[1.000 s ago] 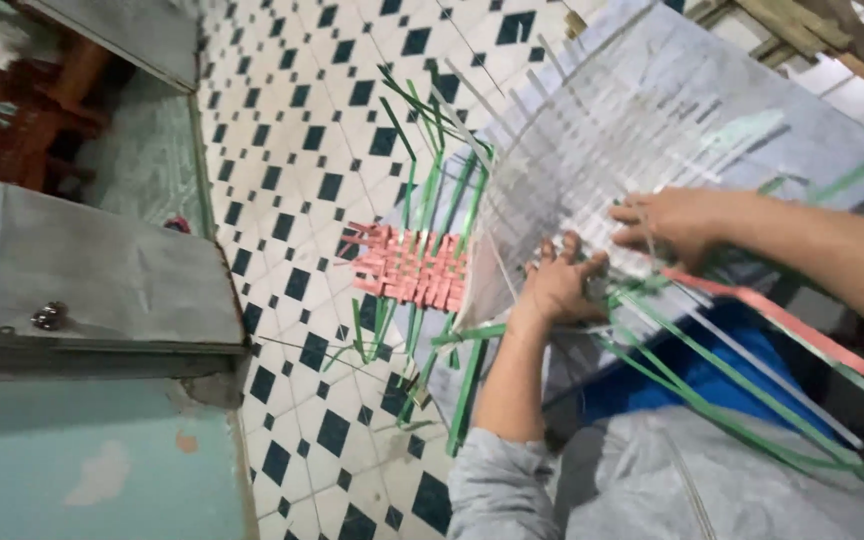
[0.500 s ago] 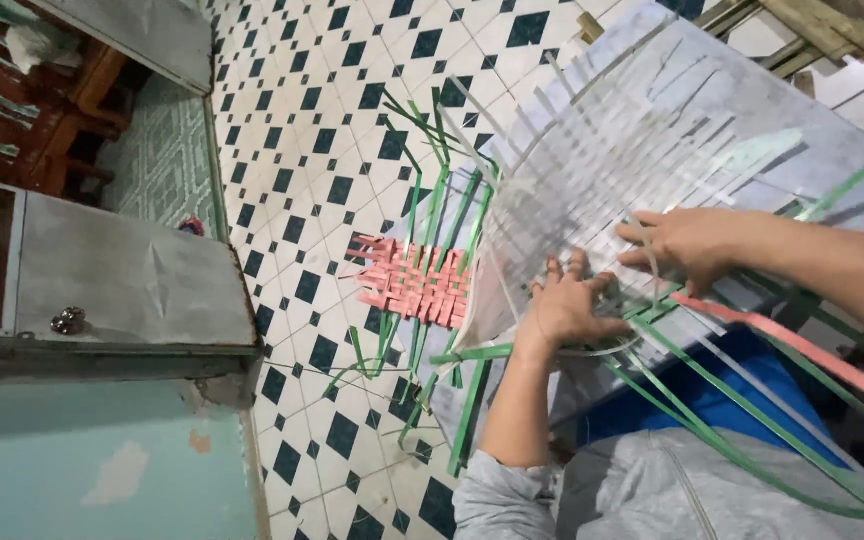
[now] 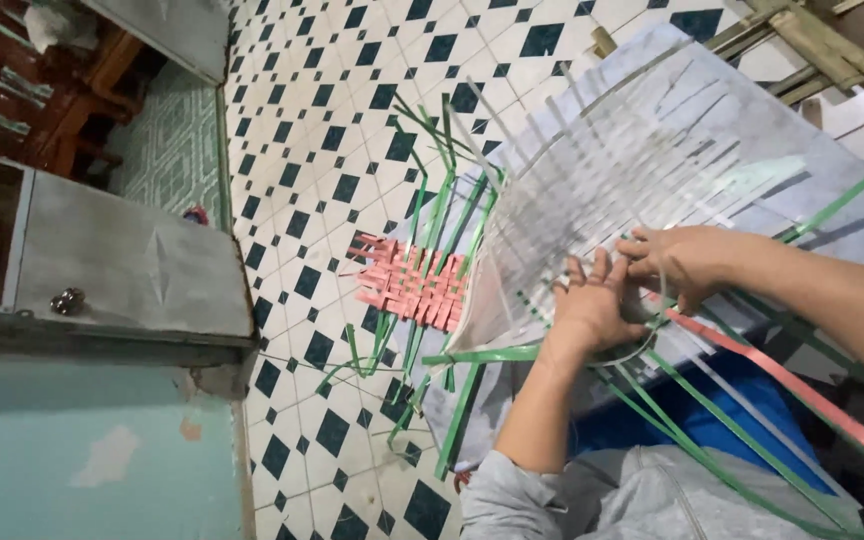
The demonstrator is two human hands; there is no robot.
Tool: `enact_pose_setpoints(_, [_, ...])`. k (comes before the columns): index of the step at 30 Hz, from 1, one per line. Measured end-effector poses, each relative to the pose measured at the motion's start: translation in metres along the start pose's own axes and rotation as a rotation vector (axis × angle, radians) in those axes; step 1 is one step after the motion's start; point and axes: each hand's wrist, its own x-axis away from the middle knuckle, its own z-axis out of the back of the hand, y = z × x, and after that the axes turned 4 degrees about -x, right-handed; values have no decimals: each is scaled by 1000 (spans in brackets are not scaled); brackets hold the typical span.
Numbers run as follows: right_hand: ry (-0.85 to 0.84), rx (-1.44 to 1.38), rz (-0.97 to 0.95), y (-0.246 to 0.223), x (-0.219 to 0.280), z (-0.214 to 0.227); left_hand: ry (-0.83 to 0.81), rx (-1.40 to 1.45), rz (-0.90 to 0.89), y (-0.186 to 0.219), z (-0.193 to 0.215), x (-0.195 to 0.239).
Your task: The person weaves green and pink plastic strips through a white mesh frame held on their lap. They interlace the strips by hand, adjusting the tension and alignment of the weave throughout the clip.
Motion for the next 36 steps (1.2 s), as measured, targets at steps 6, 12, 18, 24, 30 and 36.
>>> enact_pose_setpoints(6, [-53, 23, -46, 1, 5, 2, 130, -32, -92, -7, -10, -7])
enact_pose_setpoints(12, [-27, 55, 41, 0, 21, 14, 182, -44, -130, -12, -14, -11])
enact_pose_setpoints(18, [23, 76, -101, 7, 70, 25, 169, -56, -128, -13, -17, -14])
enact_pose_setpoints(24, [71, 121, -31, 36, 24, -14, 231, -98, -118, -11, -18, -4])
enact_pose_setpoints(30, [315, -74, -6, 44, 12, -25, 210, -168, -65, -3, -8, 6])
enact_pose_setpoints(36, [272, -49, 20, 34, 35, -4, 236, -65, -28, 21, 11, 21])
